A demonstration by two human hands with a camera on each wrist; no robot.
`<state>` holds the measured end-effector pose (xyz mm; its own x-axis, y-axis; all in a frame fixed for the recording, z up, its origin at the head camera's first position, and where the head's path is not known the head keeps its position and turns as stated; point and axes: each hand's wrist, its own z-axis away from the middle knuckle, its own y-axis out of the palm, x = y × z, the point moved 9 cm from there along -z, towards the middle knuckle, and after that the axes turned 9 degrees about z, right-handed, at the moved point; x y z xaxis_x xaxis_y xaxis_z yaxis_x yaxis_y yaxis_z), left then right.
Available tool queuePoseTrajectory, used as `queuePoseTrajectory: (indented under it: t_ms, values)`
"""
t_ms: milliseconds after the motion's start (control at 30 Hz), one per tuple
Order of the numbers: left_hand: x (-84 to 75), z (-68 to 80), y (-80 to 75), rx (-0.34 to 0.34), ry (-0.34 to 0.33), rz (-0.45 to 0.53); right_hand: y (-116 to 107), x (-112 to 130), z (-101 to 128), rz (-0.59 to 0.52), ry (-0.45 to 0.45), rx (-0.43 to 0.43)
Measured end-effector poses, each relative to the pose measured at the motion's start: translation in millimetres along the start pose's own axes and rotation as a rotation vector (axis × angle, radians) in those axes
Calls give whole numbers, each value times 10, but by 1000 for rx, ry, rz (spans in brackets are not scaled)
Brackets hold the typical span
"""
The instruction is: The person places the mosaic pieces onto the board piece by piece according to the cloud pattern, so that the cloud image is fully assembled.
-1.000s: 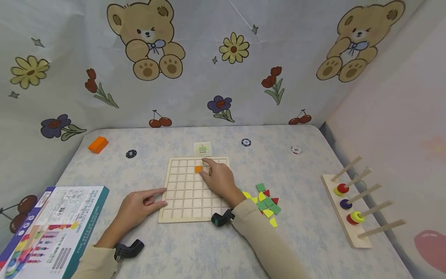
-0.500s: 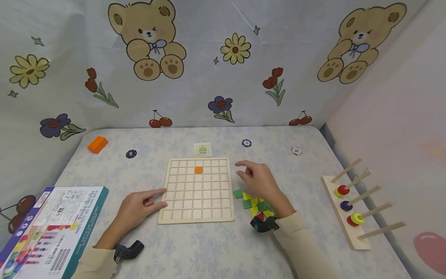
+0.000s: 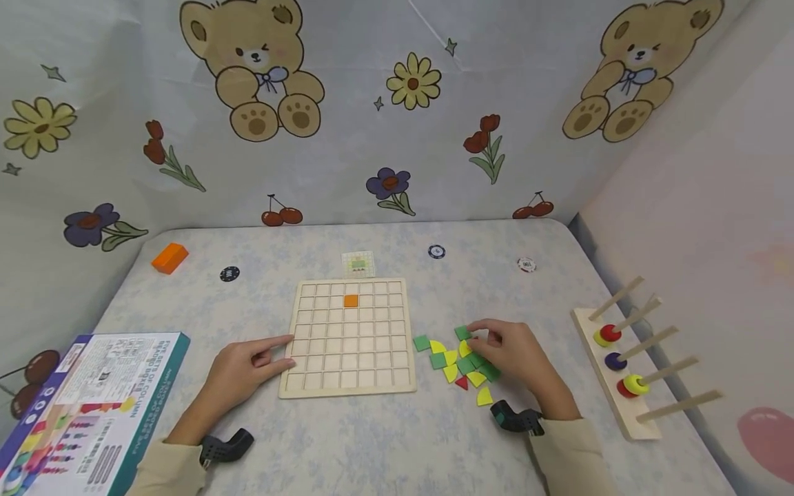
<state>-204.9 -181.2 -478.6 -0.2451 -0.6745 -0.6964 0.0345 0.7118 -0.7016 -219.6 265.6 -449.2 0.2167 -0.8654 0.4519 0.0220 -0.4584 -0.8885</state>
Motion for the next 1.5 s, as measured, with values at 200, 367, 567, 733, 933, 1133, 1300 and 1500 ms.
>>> queuePoseTrajectory:
  t_ms: [200, 367, 567, 733, 933, 1133, 1300, 1500]
  values:
    - [14, -6, -34, -11, 12, -2, 187, 281, -27, 70, -123, 63]
    - [24, -11, -38, -11, 12, 0, 271, 431, -34, 128, -134, 20]
    - [43, -11, -42, -12, 4, 2, 310, 581, -22, 214, -99, -80]
    - [41, -4, -55, -16, 12, -3, 336, 648, -16, 271, -53, -84]
    - [51, 3, -57, -14, 12, -3, 306, 590, -49, 297, -16, -127]
    - [46, -5, -44, -10, 14, -10, 325, 554, -85, 307, -7, -129]
    - [21, -11, -34, -7, 8, -4, 329, 538, -79, 307, -12, -118]
    - [18, -3, 2, 7, -8, 7, 333, 559, -97, 292, -20, -95]
